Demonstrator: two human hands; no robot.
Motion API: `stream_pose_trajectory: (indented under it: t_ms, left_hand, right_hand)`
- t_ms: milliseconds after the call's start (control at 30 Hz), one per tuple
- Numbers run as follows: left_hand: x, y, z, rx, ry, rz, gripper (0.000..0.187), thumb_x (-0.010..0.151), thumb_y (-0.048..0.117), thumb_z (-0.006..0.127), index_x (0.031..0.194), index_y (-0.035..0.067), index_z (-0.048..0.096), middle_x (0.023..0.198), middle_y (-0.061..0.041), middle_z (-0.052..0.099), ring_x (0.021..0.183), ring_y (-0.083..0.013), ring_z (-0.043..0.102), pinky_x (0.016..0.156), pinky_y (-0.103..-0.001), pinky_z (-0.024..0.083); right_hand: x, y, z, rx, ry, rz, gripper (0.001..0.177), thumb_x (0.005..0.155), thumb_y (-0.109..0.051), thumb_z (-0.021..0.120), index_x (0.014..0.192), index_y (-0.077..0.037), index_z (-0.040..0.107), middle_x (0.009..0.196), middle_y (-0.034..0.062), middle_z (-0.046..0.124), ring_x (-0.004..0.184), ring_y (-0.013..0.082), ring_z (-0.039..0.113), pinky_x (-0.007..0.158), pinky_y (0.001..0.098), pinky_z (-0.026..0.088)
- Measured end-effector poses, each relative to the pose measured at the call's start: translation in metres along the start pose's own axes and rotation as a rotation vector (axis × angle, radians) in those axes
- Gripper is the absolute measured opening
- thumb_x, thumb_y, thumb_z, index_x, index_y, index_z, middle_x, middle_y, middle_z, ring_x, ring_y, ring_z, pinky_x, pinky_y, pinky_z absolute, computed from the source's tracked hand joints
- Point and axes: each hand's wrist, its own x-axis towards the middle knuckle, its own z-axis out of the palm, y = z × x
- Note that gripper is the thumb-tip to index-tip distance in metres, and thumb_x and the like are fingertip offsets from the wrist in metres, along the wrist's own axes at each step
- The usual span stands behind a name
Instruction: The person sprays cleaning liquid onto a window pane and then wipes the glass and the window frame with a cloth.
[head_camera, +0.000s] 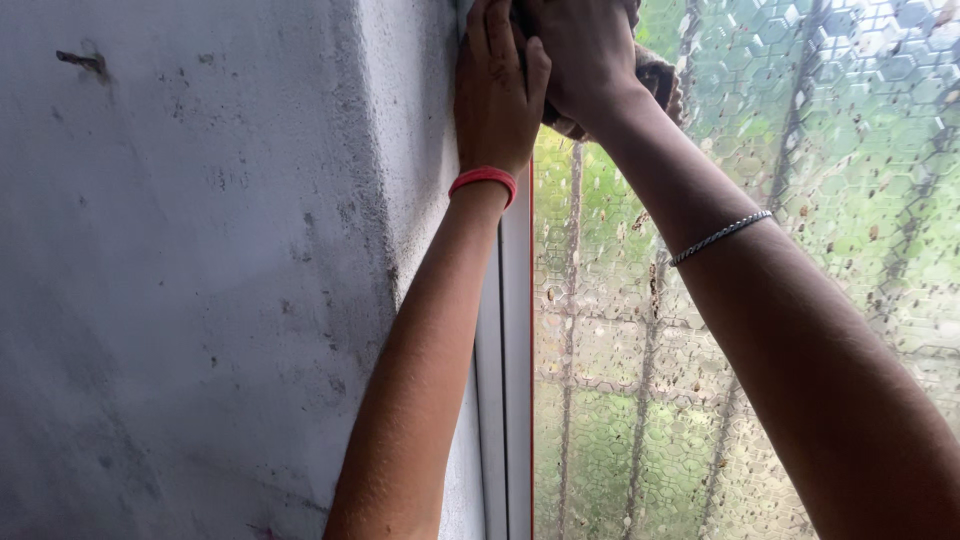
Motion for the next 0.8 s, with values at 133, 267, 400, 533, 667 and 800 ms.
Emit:
stream_pose_trajectory:
  t_ms: [133, 267, 400, 533, 667, 800]
  left_hand:
    - [0.004, 0.020, -0.002, 0.072, -0.065, 0.060, 0.050, 0.112, 0.033, 0.051, 0.158, 0.014, 0.039, 0.159, -0.008, 0.044, 0.144, -0.0296, 0.051, 0.126, -0.041, 0.044]
    - [0.008, 0.050, 0.018, 0.112, -0.172, 0.155, 0.052, 0.114, 0.034, 0.050, 0.159, 0.012, 0.037, 0.163, -0.007, 0.041, 0.153, -0.0256, 0.041, 0.133, -0.045, 0.032]
    - [0.012, 0.095, 0.056, 0.092, -0.242, 0.204, 0.053, 0.112, 0.035, 0.050, 0.159, 0.014, 0.037, 0.164, -0.007, 0.039, 0.157, -0.0248, 0.033, 0.134, -0.047, 0.026]
    - [0.008, 0.139, 0.094, 0.103, -0.302, 0.242, 0.057, 0.112, 0.044, 0.049, 0.159, 0.017, 0.033, 0.166, -0.007, 0.036, 0.158, -0.0242, 0.030, 0.135, -0.047, 0.023]
    - [-0.005, 0.161, 0.123, 0.054, -0.211, 0.203, 0.082, 0.107, 0.064, 0.044, 0.165, 0.012, 0.017, 0.172, -0.010, 0.023, 0.162, -0.0238, 0.020, 0.137, -0.046, 0.020]
    - [-0.015, 0.156, 0.134, 0.070, -0.131, 0.215, 0.092, 0.103, 0.074, 0.037, 0.168, 0.014, 0.010, 0.175, -0.007, 0.013, 0.165, -0.0216, 0.013, 0.140, -0.046, 0.017]
  right_hand:
    - [-0.013, 0.030, -0.021, 0.145, 0.052, -0.003, 0.022, 0.085, -0.027, 0.069, 0.099, -0.010, 0.071, 0.090, 0.0097, 0.071, 0.083, 0.0284, 0.070, 0.069, 0.0434, 0.053]
    - [-0.034, 0.076, -0.047, 0.236, -0.126, 0.146, 0.018, 0.100, -0.027, 0.068, 0.103, -0.011, 0.074, 0.089, 0.0110, 0.072, 0.076, 0.0311, 0.070, 0.065, 0.0486, 0.051]
    - [-0.067, 0.129, -0.080, 0.003, -0.207, 0.163, 0.028, 0.105, -0.037, 0.068, 0.104, -0.010, 0.075, 0.082, 0.0109, 0.071, 0.067, 0.0293, 0.068, 0.057, 0.0477, 0.049]
    - [-0.104, 0.176, -0.124, -0.056, -0.227, 0.151, 0.024, 0.109, -0.031, 0.062, 0.108, -0.010, 0.074, 0.084, 0.0104, 0.069, 0.073, 0.0286, 0.065, 0.067, 0.0490, 0.046]
    - [-0.133, 0.203, -0.162, -0.065, -0.268, 0.223, 0.027, 0.114, -0.031, 0.063, 0.112, -0.005, 0.069, 0.098, 0.0138, 0.066, 0.091, 0.0328, 0.062, 0.082, 0.0525, 0.042]
    - [-0.149, 0.208, -0.174, -0.021, -0.209, 0.202, 0.030, 0.112, -0.026, 0.060, 0.128, -0.001, 0.061, 0.121, 0.0207, 0.060, 0.119, 0.0392, 0.054, 0.102, 0.0540, 0.040]
